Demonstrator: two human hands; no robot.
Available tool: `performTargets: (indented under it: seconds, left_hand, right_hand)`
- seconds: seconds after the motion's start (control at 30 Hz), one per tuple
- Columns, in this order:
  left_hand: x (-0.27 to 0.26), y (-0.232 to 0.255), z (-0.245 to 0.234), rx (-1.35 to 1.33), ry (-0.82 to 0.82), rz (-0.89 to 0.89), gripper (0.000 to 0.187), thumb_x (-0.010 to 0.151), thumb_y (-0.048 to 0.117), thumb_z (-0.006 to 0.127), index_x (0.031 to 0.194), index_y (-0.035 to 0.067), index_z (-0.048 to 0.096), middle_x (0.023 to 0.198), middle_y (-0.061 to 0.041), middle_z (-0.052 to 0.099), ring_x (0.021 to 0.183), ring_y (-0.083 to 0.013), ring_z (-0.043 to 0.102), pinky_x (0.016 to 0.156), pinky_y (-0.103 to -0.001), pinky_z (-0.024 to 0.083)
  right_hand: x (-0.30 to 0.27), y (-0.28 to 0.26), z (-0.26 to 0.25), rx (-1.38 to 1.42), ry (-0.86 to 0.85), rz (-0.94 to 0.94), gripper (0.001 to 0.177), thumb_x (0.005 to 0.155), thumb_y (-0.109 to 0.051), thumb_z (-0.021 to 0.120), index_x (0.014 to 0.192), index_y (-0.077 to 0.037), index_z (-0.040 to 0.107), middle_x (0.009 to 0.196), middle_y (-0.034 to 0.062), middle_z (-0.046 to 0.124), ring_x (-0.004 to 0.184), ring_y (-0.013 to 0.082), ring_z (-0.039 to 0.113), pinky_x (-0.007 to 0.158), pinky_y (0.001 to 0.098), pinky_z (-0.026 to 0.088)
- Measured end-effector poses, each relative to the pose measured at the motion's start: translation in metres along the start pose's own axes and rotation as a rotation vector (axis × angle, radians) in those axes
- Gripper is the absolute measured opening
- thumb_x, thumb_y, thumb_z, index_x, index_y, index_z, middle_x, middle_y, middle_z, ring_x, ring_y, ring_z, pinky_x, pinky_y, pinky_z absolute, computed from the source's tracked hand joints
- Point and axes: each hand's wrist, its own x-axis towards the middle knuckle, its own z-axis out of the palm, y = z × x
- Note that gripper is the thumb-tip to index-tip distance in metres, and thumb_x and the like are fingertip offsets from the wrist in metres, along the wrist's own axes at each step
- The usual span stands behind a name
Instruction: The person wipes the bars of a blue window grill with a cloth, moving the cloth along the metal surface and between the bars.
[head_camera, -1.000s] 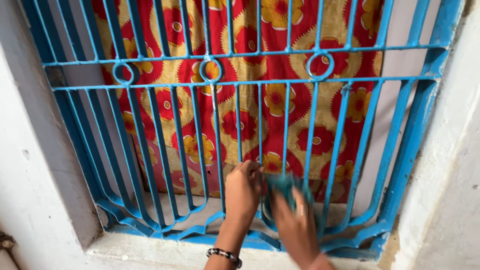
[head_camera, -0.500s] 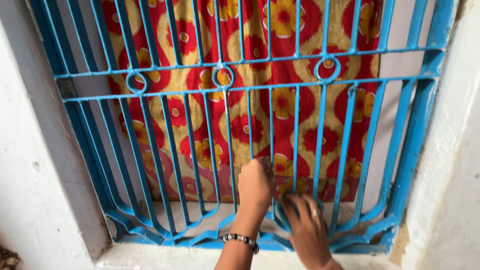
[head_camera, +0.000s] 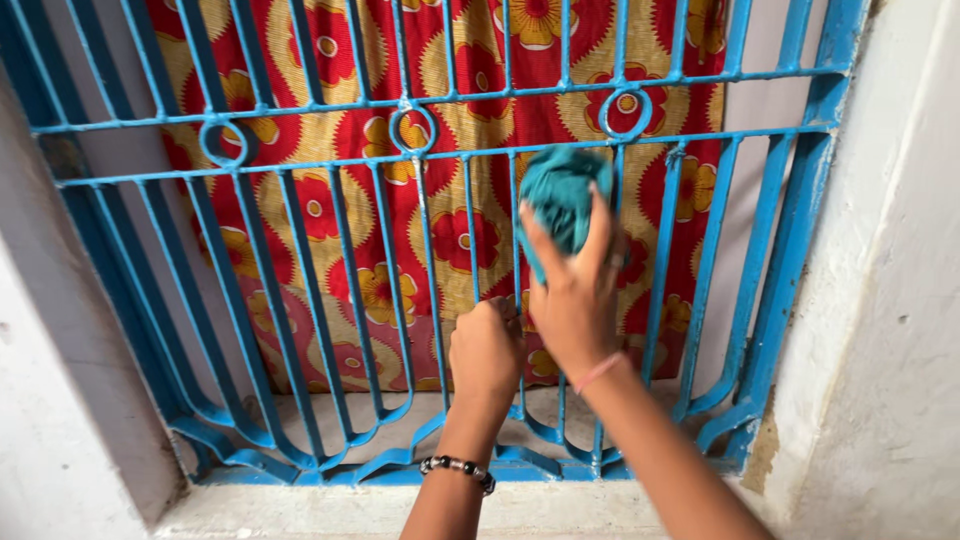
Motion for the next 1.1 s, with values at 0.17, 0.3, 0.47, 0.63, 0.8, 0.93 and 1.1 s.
performTargets:
  seconds: [0.17,0.3,0.47,0.63,0.8,0.93,1.1]
  left_hand:
    - [-0.001,-0.001,-0.002,-0.029,-0.023,0.013,0.01,0.087,0.015,0.067,0.092,0.01,0.074,0.085,-0.023,0.072,0.083,-0.045,0.069,0.073,-0.054,0.055]
    - [0.005,-0.001,-0.004,0.02,-0.071,0.006,0.012,0.09,0.018,0.067,0.089,0.008,0.073,0.085,-0.024,0.071,0.085,-0.0449,0.069,0.072,-0.055,0.055]
    - [0.007,-0.007,0.0,-0.021,-0.021,0.054,0.011,0.085,0.019,0.07,0.087,0.009,0.073,0.084,-0.024,0.071,0.083,-0.0453,0.069,0.071,-0.054,0.056]
    - [0.016,-0.012,0.004,0.061,-0.063,0.082,0.007,0.086,0.015,0.068,0.085,0.009,0.071,0.084,-0.023,0.07,0.084,-0.0455,0.068,0.07,-0.056,0.055]
    - [0.013,-0.017,0.009,0.083,-0.094,0.108,0.013,0.086,0.022,0.069,0.082,0.01,0.069,0.083,-0.023,0.071,0.084,-0.0458,0.069,0.071,-0.057,0.055]
    - [0.01,-0.015,0.006,0.116,-0.129,0.081,0.016,0.09,0.025,0.067,0.085,0.01,0.07,0.083,-0.023,0.071,0.081,-0.0459,0.07,0.071,-0.057,0.056]
    - [0.026,-0.009,-0.029,0.077,-0.218,0.115,0.021,0.092,0.026,0.063,0.082,0.009,0.072,0.079,-0.023,0.071,0.08,-0.0436,0.072,0.073,-0.054,0.057]
  right_hand:
    - [-0.055,0.004,0.001,-0.006,-0.15,0.122,0.051,0.081,0.0,0.073,0.127,-0.024,0.074,0.153,0.0247,0.038,0.133,0.0493,0.047,0.108,0.0556,0.045]
    - [-0.119,0.004,-0.003,0.012,-0.265,0.162,0.051,0.078,0.004,0.068,0.123,-0.021,0.072,0.153,0.0262,0.04,0.135,0.0494,0.049,0.11,0.0537,0.048]
    - [-0.185,-0.002,-0.017,-0.003,-0.419,0.211,0.05,0.069,-0.002,0.075,0.114,-0.025,0.073,0.14,0.0279,0.04,0.118,0.0533,0.05,0.096,0.0554,0.048]
    - [-0.161,0.007,-0.014,0.185,-0.354,0.262,0.067,0.066,0.004,0.071,0.125,-0.027,0.072,0.141,0.0282,0.04,0.115,0.049,0.055,0.096,0.0503,0.048]
    - [-0.046,0.013,-0.007,0.121,-0.176,0.143,0.071,0.067,0.012,0.065,0.127,-0.026,0.072,0.151,0.0243,0.043,0.12,0.0442,0.057,0.1,0.048,0.051]
    - [0.036,0.008,0.001,-0.027,-0.236,0.211,0.054,0.077,-0.006,0.078,0.127,-0.025,0.072,0.144,0.0177,0.047,0.112,0.0462,0.056,0.098,0.054,0.05]
    - [0.006,-0.004,-0.004,-0.178,-0.305,0.23,0.065,0.068,-0.005,0.077,0.127,-0.032,0.072,0.144,0.0142,0.046,0.116,0.0513,0.054,0.089,0.0543,0.054]
